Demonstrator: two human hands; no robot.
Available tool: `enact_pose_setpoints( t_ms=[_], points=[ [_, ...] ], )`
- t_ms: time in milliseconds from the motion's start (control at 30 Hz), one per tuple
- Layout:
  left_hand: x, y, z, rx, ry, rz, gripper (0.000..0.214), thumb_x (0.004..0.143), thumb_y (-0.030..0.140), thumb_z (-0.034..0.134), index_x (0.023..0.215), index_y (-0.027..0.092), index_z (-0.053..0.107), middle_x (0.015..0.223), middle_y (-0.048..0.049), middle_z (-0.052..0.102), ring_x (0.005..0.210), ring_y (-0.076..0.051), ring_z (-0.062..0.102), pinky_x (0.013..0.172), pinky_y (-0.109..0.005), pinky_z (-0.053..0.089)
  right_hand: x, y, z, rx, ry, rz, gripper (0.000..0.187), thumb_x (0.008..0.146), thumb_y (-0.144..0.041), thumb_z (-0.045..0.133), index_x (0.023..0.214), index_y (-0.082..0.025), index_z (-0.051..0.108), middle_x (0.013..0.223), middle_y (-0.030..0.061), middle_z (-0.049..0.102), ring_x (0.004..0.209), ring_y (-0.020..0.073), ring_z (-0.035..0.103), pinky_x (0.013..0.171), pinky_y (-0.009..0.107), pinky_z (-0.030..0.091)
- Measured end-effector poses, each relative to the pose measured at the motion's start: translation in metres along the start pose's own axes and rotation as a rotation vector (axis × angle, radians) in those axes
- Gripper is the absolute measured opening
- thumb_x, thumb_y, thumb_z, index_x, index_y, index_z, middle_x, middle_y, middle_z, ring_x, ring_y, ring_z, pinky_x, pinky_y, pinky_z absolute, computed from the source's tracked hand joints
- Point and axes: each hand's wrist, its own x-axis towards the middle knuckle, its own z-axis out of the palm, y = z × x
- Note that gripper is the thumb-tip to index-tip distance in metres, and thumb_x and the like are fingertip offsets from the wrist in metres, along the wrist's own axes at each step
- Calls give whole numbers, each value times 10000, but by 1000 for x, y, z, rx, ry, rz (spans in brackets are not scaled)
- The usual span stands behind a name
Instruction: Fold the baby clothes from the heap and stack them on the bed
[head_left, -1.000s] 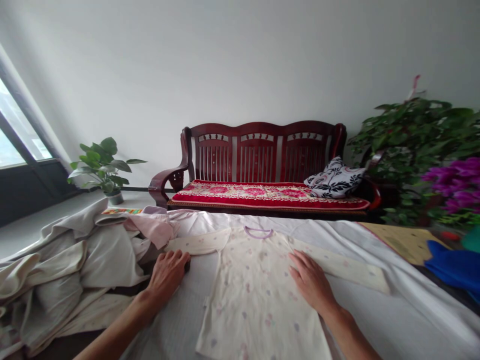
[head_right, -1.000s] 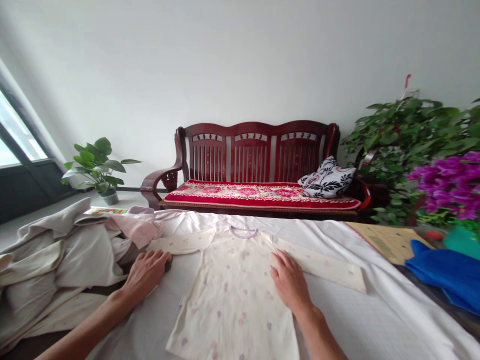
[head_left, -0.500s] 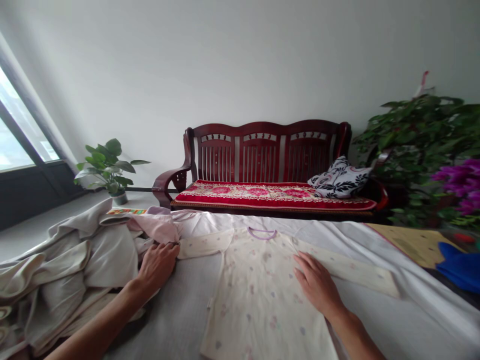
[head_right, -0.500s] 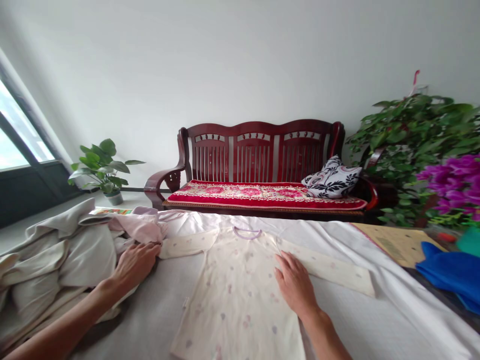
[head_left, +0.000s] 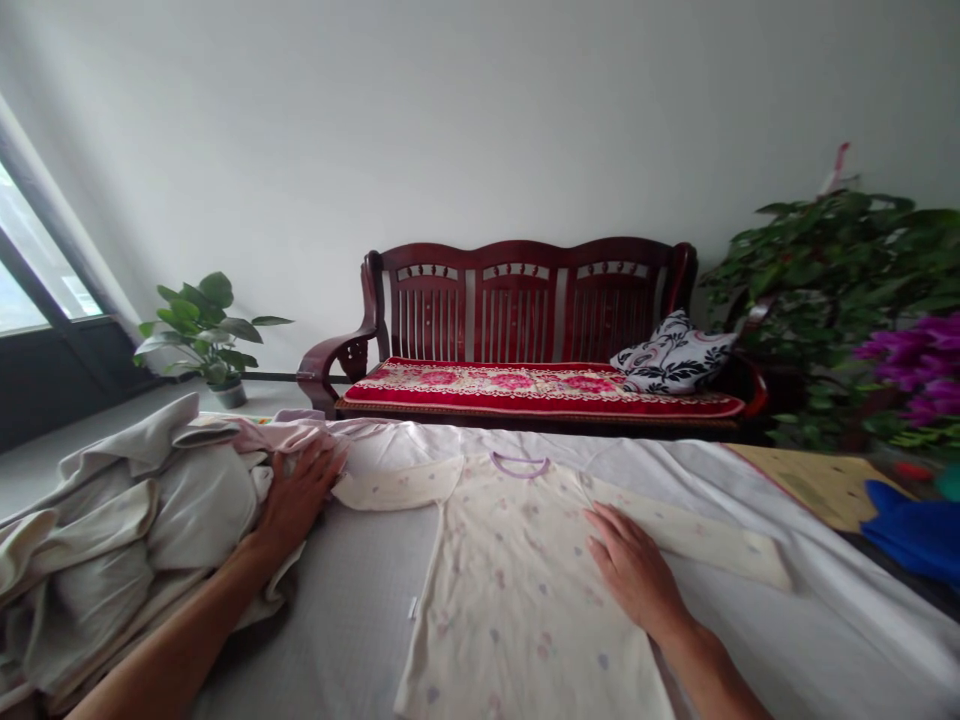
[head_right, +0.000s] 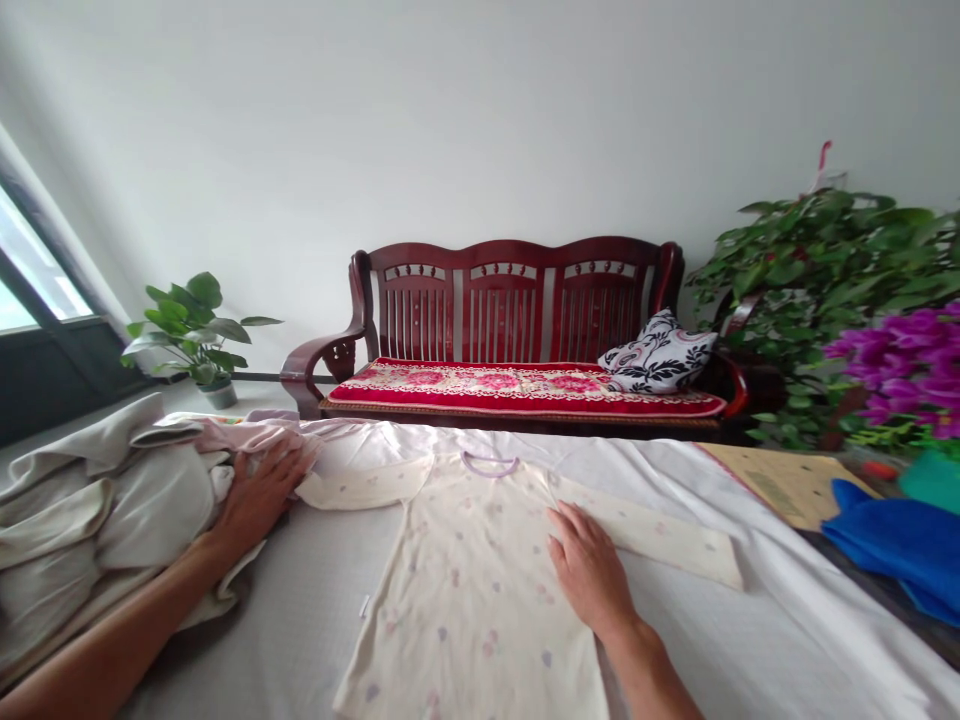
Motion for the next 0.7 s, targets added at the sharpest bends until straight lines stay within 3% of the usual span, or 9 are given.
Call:
enact_pose_setpoints(
  t_ms=[200, 300, 367, 500, 600, 700],
  points=[
    [12, -11, 6, 47, -49, -8, 586, 864, 22, 364, 1381, 200, 574, 1543, -137, 458, 1506, -343, 197, 1169, -692, 54, -1, -1, -5, -9, -6, -5, 414, 951, -274, 405, 1289, -202, 632, 1372, 105, 619, 1281, 255, 554, 1090, 451, 451],
    [20, 7, -4, 104, -151, -72, 569, 816, 7, 390, 1287, 195, 648, 1471, -148, 538, 1456, -384, 304, 1126, -710, 154, 0, -3, -5, -14, -6, -3, 412, 950, -269, 400, 1282, -193, 632, 1363, 110, 624, 1274, 258, 557, 1087, 452, 450],
    [29, 37, -12, 81, -171, -118, 561, 816, 28, 411, 1307, 177, 639, 1448, -165, 556, 1407, -396, 391, 1118, -677, 221, 0, -4, -5, -15, -1, -1, 413, 948, -263, 396, 1278, -185, 633, 1358, 116, 625, 1275, 262, 554, 1089, 457, 446],
    [51, 132, -18, -277, -137, 117, 497, 937, 158, 391, 1403, 177, 561, 1485, -119, 536, 1423, -269, 421, 1167, -455, 320, 0, -5, -4, -10, 6, 10, 419, 952, -270, 397, 1307, -201, 608, 1365, 110, 621, 1278, 256, 551, 1088, 450, 442],
    [66, 196, -10, -459, -185, 231, 535, 1009, 366, 377, 1500, 161, 435, 1573, -143, 413, 1477, -286, 337, 1190, -471, 293, 0, -4, -3, -34, -10, 10, 451, 969, -301, 390, 1369, -175, 555, 1374, 125, 616, 1282, 257, 550, 1084, 440, 439],
    [74, 224, 1, -433, -272, 243, 622, 1011, 446, 379, 1547, 132, 348, 1628, -161, 289, 1518, -333, 220, 1210, -515, 227, -1, -4, -3, -91, -20, 3, 468, 984, -335, 380, 1398, -176, 531, 1395, 132, 605, 1302, 266, 536, 1086, 445, 427]
  ],
)
